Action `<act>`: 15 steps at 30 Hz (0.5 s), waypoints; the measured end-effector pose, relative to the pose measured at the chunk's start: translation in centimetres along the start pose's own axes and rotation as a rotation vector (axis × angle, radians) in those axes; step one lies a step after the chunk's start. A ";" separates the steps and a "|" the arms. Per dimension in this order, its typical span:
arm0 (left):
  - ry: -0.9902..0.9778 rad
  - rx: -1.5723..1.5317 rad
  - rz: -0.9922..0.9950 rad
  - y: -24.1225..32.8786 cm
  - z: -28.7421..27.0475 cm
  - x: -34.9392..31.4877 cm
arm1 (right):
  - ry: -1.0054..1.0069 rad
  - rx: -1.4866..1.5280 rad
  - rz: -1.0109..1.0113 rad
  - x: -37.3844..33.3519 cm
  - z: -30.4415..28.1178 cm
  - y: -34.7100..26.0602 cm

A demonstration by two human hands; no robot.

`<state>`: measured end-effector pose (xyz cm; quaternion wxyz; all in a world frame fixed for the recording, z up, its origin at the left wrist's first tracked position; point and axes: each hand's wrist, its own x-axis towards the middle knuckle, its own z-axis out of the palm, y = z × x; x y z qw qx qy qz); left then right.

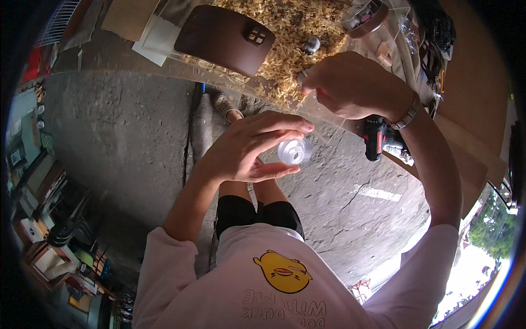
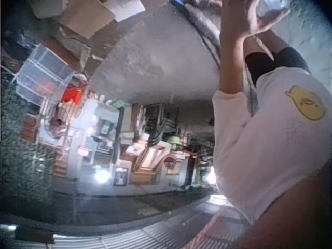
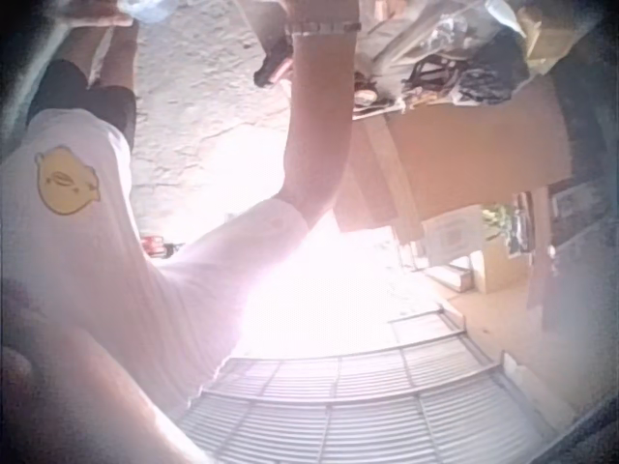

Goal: The person fills a small bottle with water, then attaches a nozzle to it. They use a power drill to make a hole in the side of a hamster cage and insert the bottle into the hole to serve as a water dispenser for the hamsters inside.

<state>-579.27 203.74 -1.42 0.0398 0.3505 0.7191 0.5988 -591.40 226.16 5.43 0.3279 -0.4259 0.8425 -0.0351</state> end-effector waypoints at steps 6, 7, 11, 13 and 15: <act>-0.048 -0.006 -0.002 0.1 -0.2 0.6 | 0.075 -0.044 0.014 -0.5 0.0 0.0; -0.060 0.013 0.002 0.3 -0.3 1.0 | 0.281 -0.079 -0.062 -1.2 1.6 0.7; -0.051 0.049 -0.019 1.2 -1.1 0.3 | 0.774 0.086 -0.144 -4.9 -1.5 0.9; -0.052 0.007 -0.038 1.5 -0.4 -0.6 | 0.937 0.219 0.093 -9.7 -1.4 1.0; -0.087 -0.013 -0.066 1.9 -0.1 -1.9 | 0.999 0.342 0.550 -14.6 0.4 1.8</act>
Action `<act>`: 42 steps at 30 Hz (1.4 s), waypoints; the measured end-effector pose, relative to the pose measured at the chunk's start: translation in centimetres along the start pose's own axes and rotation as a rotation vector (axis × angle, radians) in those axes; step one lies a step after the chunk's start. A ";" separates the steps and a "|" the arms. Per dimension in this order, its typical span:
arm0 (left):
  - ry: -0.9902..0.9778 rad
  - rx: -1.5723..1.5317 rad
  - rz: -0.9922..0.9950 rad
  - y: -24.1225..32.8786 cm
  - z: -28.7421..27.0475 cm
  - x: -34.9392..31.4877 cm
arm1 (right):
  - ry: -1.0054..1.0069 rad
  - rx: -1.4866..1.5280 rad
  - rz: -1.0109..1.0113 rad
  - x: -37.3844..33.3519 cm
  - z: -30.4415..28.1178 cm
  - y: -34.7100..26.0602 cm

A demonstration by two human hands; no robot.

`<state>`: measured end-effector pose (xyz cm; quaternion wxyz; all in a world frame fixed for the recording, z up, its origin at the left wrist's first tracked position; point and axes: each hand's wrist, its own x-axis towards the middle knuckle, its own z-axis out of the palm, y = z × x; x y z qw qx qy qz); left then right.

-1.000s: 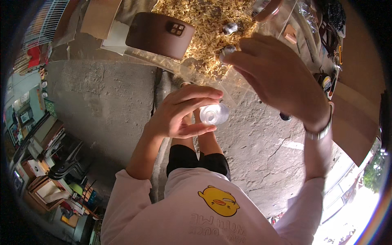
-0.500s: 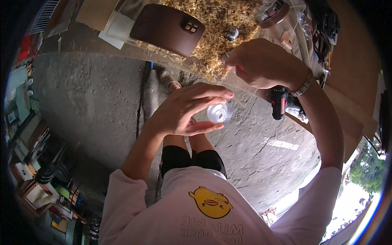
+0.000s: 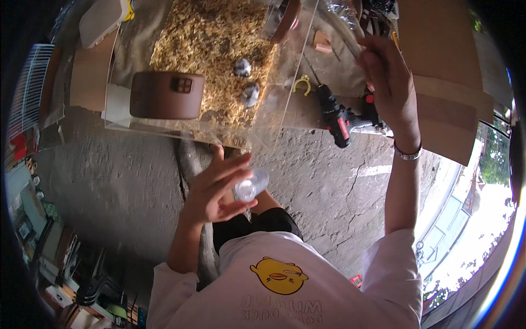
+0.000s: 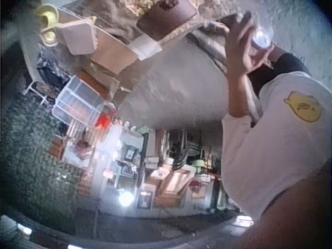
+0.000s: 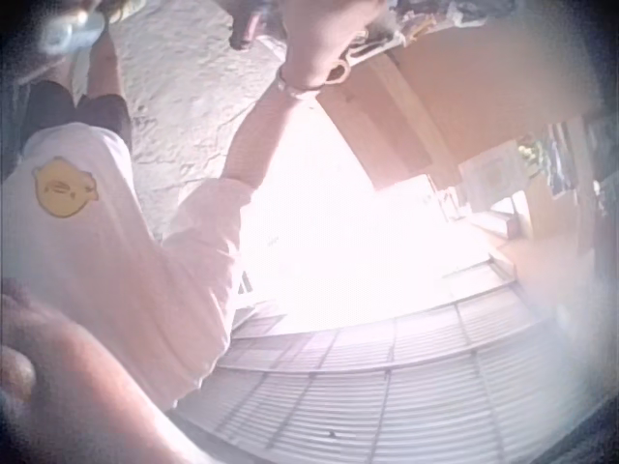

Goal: The person fills a small bottle with water, then attaches a nozzle to it. They use a power drill to make a hole in the side of a hamster cage and insert the bottle into the hole to serve as a water dispenser for the hamsters inside.

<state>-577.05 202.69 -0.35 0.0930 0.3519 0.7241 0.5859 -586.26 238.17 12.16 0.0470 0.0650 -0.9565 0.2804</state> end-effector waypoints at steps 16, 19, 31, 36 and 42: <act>-0.050 -0.133 -0.114 1.1 13.5 11.3 | -0.426 0.384 0.096 -11.1 -0.7 9.6; 0.031 -0.114 -0.136 -0.6 16.2 16.0 | -0.422 0.288 0.041 -11.1 -0.5 10.5; -0.011 0.207 -0.305 -7.8 21.6 28.6 | -0.261 -0.229 0.034 -5.5 2.4 22.6; 0.062 0.276 -0.250 -9.1 22.7 28.5 | -0.301 -0.236 0.035 -5.5 2.9 23.6; 0.049 0.226 -0.297 -8.6 22.5 28.5 | -0.296 -0.139 0.065 -5.4 2.2 22.7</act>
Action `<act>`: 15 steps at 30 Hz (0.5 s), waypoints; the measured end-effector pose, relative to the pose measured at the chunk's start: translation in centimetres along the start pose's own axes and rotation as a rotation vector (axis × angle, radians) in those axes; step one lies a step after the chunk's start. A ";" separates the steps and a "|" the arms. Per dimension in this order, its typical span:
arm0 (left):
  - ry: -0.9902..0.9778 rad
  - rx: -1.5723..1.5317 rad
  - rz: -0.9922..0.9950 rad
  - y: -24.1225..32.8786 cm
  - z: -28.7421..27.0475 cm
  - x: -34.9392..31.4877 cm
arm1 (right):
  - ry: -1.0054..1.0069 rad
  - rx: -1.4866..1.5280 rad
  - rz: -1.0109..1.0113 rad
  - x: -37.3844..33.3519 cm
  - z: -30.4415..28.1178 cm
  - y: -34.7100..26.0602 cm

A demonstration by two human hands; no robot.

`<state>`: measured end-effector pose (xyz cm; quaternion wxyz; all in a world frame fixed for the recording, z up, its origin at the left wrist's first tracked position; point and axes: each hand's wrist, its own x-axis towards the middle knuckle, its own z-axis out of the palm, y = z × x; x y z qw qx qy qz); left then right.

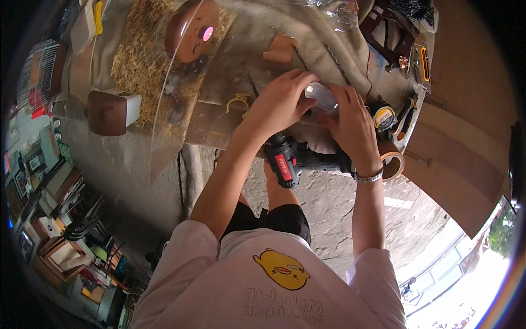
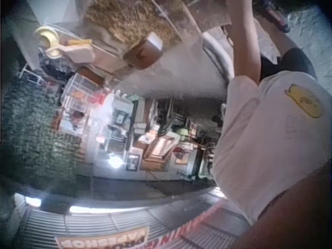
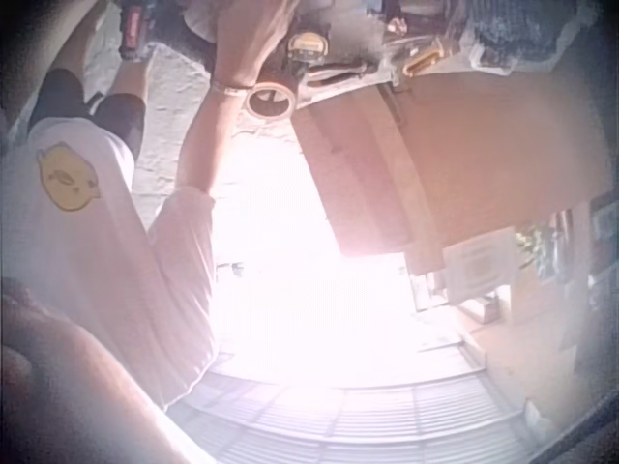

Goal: The person fills a small bottle with water, then attaches a nozzle to it. They use a power drill to make a hole in the side of a hamster cage and insert the bottle into the hole to serve as a water dispenser for the hamsters inside.

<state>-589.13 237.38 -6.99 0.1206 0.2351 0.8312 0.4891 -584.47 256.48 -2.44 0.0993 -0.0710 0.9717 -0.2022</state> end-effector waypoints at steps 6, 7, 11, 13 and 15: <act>0.053 0.063 0.027 0.1 0.3 -0.1 | -0.015 0.003 0.016 0.1 -0.3 -0.1; 0.058 0.065 0.016 0.3 0.0 -0.3 | -0.004 0.012 0.003 0.2 -0.2 -0.2; 0.199 0.142 0.083 2.6 -1.5 -1.8 | 0.115 -0.114 -0.064 0.0 -0.3 -0.4; 0.211 0.105 0.096 5.2 -3.5 -4.8 | 0.213 -0.015 -0.083 -0.3 -1.2 -2.1; 0.193 0.128 0.105 8.1 -6.0 -9.4 | 0.255 0.152 -0.014 -1.5 -1.2 -3.7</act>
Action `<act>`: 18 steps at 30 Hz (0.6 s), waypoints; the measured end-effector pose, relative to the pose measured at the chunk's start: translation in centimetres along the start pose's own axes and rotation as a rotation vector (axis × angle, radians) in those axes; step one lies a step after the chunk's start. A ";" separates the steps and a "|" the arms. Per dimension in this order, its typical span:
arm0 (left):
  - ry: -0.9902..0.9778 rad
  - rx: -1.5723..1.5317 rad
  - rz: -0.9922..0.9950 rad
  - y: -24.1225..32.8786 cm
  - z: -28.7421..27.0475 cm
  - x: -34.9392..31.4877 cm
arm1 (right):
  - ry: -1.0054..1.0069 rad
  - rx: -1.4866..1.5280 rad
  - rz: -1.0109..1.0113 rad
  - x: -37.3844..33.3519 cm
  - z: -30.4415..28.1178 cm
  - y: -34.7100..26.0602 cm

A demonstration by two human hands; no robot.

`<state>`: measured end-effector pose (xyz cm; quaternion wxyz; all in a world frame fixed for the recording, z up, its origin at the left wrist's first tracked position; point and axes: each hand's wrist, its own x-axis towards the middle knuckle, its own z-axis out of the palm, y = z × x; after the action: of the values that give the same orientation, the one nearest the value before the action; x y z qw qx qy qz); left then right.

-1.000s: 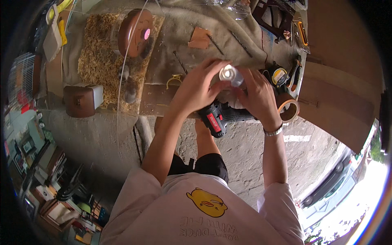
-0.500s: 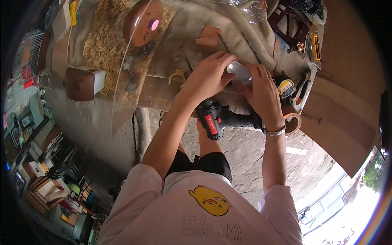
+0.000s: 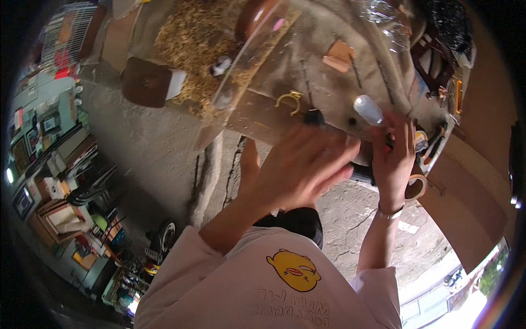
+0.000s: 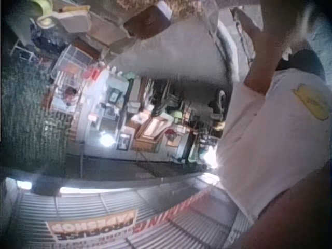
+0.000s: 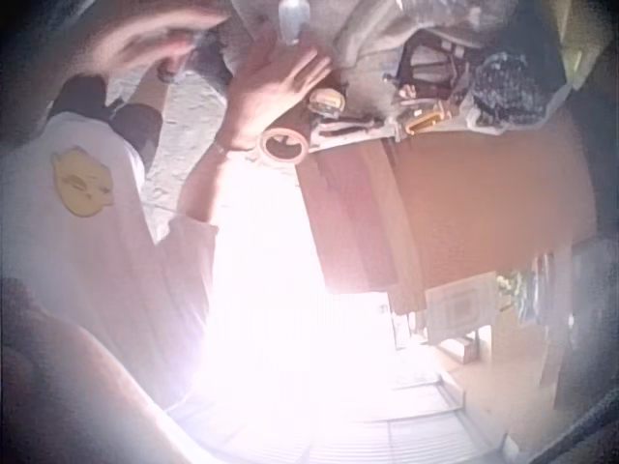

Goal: The person fills a small bottle with water, then attaches a nozzle to it. They use a power drill to make a hole in the side of a hamster cage and insert the bottle into the hole to serve as a water dispenser for the hamsters inside.

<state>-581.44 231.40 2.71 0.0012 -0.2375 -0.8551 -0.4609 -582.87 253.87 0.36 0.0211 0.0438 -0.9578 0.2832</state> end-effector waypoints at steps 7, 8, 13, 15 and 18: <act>0.209 0.374 -0.206 -0.3 -17.0 -6.5 | -0.371 0.602 0.010 -3.7 8.2 -10.7; 0.036 0.442 -0.215 -1.2 -18.2 -4.9 | -0.384 0.644 0.024 -3.8 9.9 -11.8; -0.678 0.519 -0.328 -7.3 -19.0 -0.6 | -0.363 0.823 0.093 -3.2 15.1 -15.7; -0.790 0.547 -0.279 -9.3 -18.2 -0.5 | -0.308 0.815 0.112 -3.0 15.8 -16.6; -0.869 0.524 -0.169 -11.1 -17.6 -0.7 | -0.208 0.738 0.099 -2.9 17.0 -17.4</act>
<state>-589.20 212.11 3.96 -0.3322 -0.3288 -0.8797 -0.0882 -578.59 230.26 -4.69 -0.1072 0.0305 -0.7894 0.6036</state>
